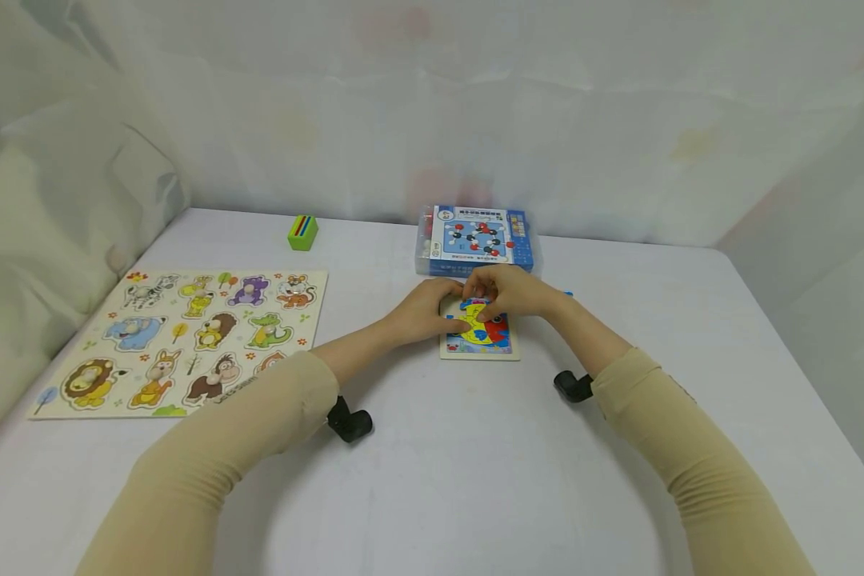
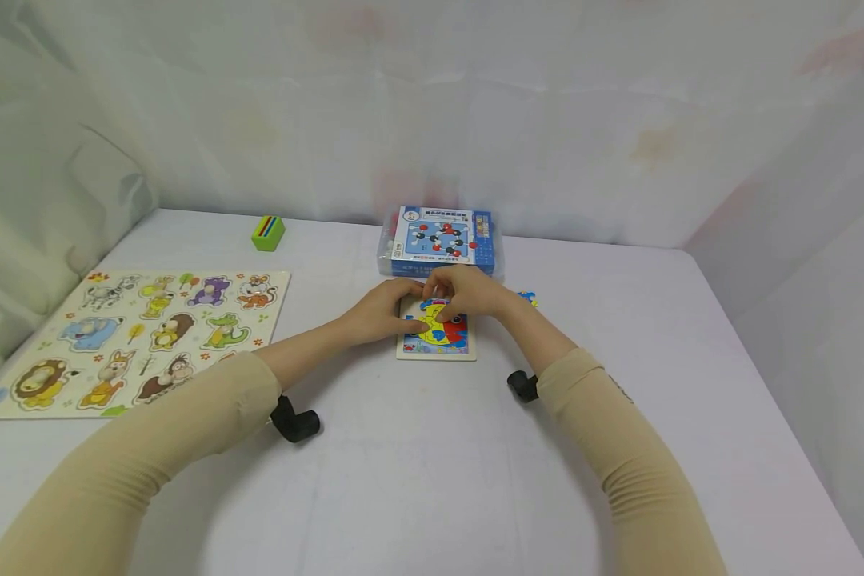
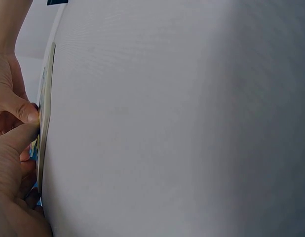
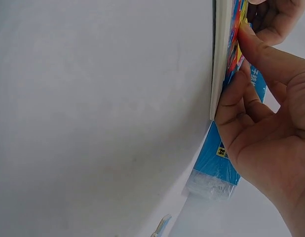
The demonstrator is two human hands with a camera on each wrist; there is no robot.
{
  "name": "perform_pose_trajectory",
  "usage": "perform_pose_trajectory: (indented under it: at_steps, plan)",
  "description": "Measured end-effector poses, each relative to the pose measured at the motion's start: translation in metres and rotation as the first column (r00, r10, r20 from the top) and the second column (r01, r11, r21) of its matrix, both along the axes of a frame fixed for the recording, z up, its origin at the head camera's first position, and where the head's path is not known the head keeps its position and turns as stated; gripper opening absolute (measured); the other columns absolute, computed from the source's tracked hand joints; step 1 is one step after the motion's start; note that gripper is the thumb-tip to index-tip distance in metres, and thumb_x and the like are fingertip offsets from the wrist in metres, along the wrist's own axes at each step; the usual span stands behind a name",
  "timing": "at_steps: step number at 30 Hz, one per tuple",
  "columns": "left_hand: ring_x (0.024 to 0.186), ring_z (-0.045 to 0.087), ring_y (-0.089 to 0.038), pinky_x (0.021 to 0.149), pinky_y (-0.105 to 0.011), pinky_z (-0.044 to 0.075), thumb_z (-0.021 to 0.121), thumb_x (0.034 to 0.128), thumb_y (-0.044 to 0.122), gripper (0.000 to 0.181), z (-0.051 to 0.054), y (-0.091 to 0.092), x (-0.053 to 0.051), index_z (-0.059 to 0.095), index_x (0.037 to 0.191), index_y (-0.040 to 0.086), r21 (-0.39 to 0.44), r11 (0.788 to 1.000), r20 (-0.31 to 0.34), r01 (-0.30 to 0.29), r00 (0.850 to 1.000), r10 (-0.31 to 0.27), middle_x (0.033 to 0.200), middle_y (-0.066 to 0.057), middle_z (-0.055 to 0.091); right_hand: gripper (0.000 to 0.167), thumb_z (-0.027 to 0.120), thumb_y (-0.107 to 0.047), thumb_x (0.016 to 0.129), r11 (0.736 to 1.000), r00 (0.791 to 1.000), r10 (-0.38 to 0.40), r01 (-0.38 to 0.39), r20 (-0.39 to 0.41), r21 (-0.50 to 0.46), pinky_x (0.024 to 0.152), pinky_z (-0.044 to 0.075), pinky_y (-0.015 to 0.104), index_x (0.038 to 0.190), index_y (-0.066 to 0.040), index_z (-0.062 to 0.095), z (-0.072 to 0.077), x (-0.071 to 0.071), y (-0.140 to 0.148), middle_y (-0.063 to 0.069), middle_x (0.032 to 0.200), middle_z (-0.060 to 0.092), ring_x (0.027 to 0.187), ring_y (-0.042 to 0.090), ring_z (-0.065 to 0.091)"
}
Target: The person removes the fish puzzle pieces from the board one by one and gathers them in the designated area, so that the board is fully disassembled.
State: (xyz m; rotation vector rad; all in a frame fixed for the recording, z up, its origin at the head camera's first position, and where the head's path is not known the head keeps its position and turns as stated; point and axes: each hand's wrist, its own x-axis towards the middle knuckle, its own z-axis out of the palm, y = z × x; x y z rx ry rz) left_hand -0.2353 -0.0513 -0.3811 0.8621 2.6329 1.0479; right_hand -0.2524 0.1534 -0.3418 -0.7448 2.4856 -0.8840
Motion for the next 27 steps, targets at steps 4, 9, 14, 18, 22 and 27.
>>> perform_pose_trajectory:
  at_steps: [4, 9, 14, 18, 22, 27]
  plan:
    - [0.128, 0.052, -0.025, 0.118, -0.042, 0.037, 0.077, 0.0838, 0.028, 0.053, -0.0011, -0.0004, -0.0011, 0.061, 0.128, 0.003, 0.001, 1.000, -0.003, 0.000, 1.000, 0.000, 0.133, -0.010, 0.063, 0.033, 0.079, -0.006, 0.081, 1.000, 1.000, -0.003, 0.003, -0.002, -0.010, 0.078, 0.045, 0.025, 0.110, -0.007, 0.063, -0.0004, -0.0002, -0.0007, 0.009, 0.097, 0.059, 0.092, 0.023, 0.051]
    - [0.125, 0.053, -0.026, 0.116, -0.042, 0.038, 0.077, 0.0831, 0.028, 0.053, -0.0024, -0.0012, -0.0022, 0.061, 0.126, 0.002, 0.007, 1.000, -0.017, 0.007, 1.000, -0.007, 0.131, -0.010, 0.064, 0.034, 0.080, -0.007, 0.081, 1.000, 1.000, -0.026, 0.026, -0.012, 0.003, 0.079, 0.048, 0.025, 0.111, -0.010, 0.063, -0.0019, -0.0005, -0.0014, 0.008, 0.098, 0.060, 0.092, 0.023, 0.053]
    - [0.125, 0.053, -0.026, 0.116, -0.042, 0.038, 0.076, 0.0835, 0.029, 0.053, -0.0015, -0.0013, -0.0019, 0.061, 0.126, 0.001, -0.002, 1.000, -0.020, 0.010, 1.000, -0.010, 0.131, -0.011, 0.064, 0.035, 0.080, -0.008, 0.080, 0.999, 0.998, -0.040, 0.041, -0.041, 0.020, 0.080, 0.049, 0.025, 0.111, -0.011, 0.064, -0.0016, 0.0008, -0.0022, 0.007, 0.099, 0.062, 0.092, 0.022, 0.054]
    - [0.125, 0.053, -0.026, 0.116, -0.043, 0.038, 0.076, 0.0838, 0.029, 0.053, -0.0011, -0.0009, -0.0018, 0.061, 0.126, 0.001, -0.004, 1.000, -0.020, 0.013, 1.000, -0.013, 0.131, -0.011, 0.064, 0.032, 0.080, -0.008, 0.081, 0.998, 0.997, -0.053, 0.055, -0.062, 0.029, 0.079, 0.049, 0.026, 0.109, -0.012, 0.066, 0.0002, 0.0026, -0.0031, 0.007, 0.096, 0.063, 0.092, 0.022, 0.054]
    - [0.126, 0.052, -0.026, 0.117, -0.043, 0.037, 0.076, 0.0842, 0.029, 0.053, -0.0013, -0.0007, -0.0019, 0.060, 0.127, 0.002, -0.013, 1.000, -0.017, 0.009, 1.000, -0.009, 0.132, -0.010, 0.064, 0.028, 0.078, -0.008, 0.082, 0.997, 0.996, -0.064, 0.066, -0.065, 0.029, 0.080, 0.051, 0.027, 0.107, -0.012, 0.067, 0.0021, 0.0036, -0.0037, 0.007, 0.095, 0.064, 0.093, 0.023, 0.055]
    - [0.128, 0.052, -0.026, 0.118, -0.042, 0.037, 0.076, 0.0846, 0.030, 0.054, -0.0007, -0.0006, -0.0017, 0.060, 0.128, 0.002, -0.024, 1.000, -0.016, 0.004, 1.000, -0.004, 0.133, -0.010, 0.063, 0.023, 0.077, -0.009, 0.084, 0.998, 0.996, -0.063, 0.065, -0.069, 0.024, 0.084, 0.053, 0.028, 0.106, -0.013, 0.069, 0.0033, 0.0035, -0.0033, 0.006, 0.100, 0.069, 0.094, 0.022, 0.058]
